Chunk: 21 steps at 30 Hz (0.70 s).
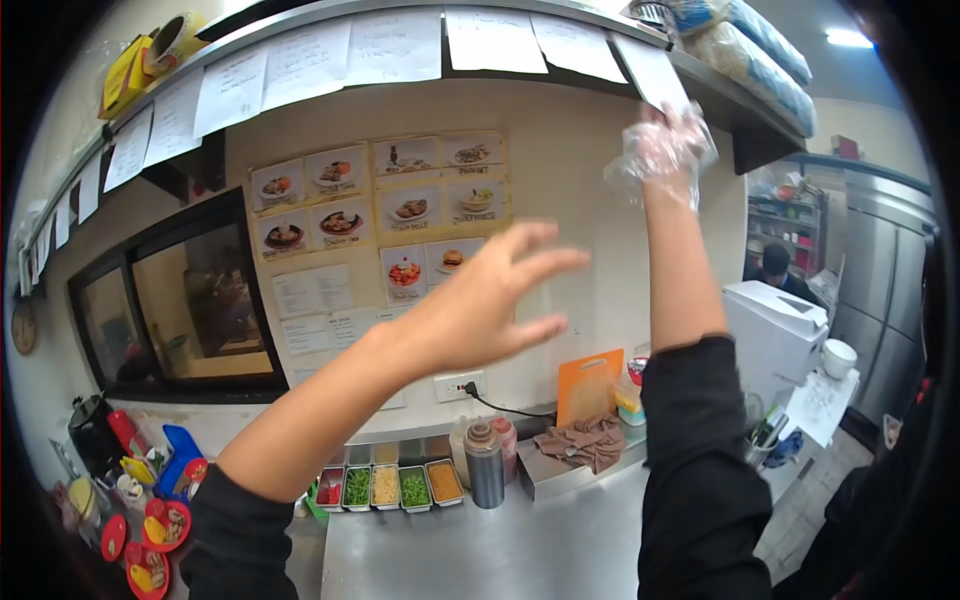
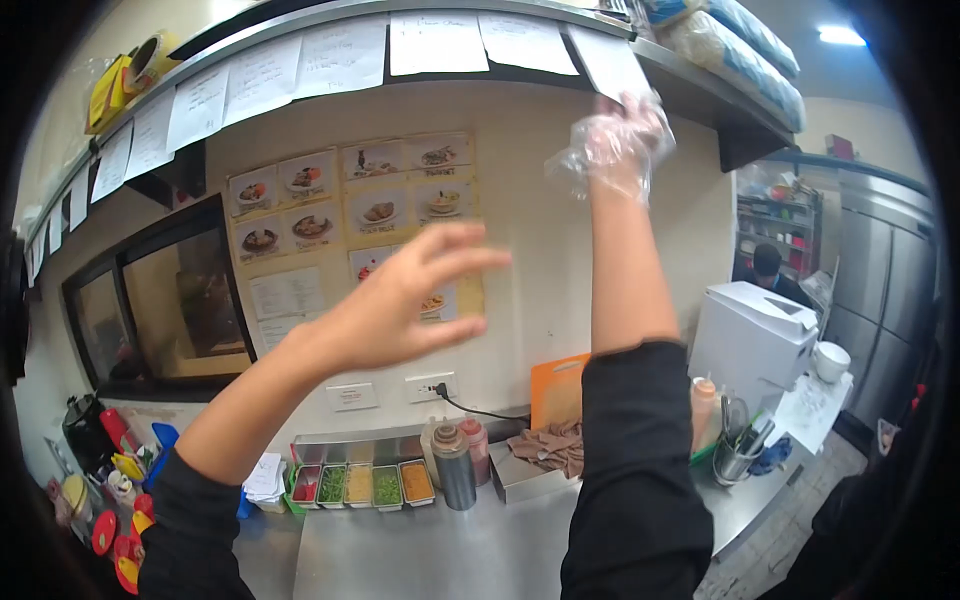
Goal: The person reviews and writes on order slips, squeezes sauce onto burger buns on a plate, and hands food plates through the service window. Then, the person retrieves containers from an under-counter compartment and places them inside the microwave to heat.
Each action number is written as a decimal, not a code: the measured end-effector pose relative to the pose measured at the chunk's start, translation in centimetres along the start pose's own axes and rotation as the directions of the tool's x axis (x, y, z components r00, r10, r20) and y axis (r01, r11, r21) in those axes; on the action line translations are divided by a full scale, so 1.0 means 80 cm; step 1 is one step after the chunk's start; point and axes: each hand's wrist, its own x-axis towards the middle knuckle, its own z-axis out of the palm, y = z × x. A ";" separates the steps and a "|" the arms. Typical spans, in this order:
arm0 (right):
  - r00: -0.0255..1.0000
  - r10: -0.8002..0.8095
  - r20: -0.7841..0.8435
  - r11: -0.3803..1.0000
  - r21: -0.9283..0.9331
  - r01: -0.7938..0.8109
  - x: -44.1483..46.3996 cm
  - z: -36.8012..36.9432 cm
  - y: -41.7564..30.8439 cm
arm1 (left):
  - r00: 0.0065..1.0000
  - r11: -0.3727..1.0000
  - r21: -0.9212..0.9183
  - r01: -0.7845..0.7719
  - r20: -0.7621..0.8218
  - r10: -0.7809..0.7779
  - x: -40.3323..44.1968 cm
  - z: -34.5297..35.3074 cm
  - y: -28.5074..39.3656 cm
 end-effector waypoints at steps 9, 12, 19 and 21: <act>0.722 0.495 0.484 0.813 0.035 -0.581 -0.200 0.020 -0.040 | 0.631 0.974 -0.202 0.102 -0.744 -0.220 0.090 -0.011 -0.037; 0.881 0.261 0.394 0.960 -0.008 -0.280 -0.148 0.045 -0.024 | 0.471 0.957 -0.287 0.047 -0.838 -0.275 0.062 -0.033 -0.070; 0.937 0.172 0.305 0.916 -0.400 -0.038 -0.066 0.076 -0.003 | 0.558 0.935 -0.060 0.350 -0.789 -0.259 0.000 -0.049 -0.074; 0.957 0.219 0.190 0.930 -0.339 -0.145 -0.094 0.073 -0.026 | 0.570 0.920 -0.092 0.382 -0.759 -0.313 -0.007 -0.049 -0.068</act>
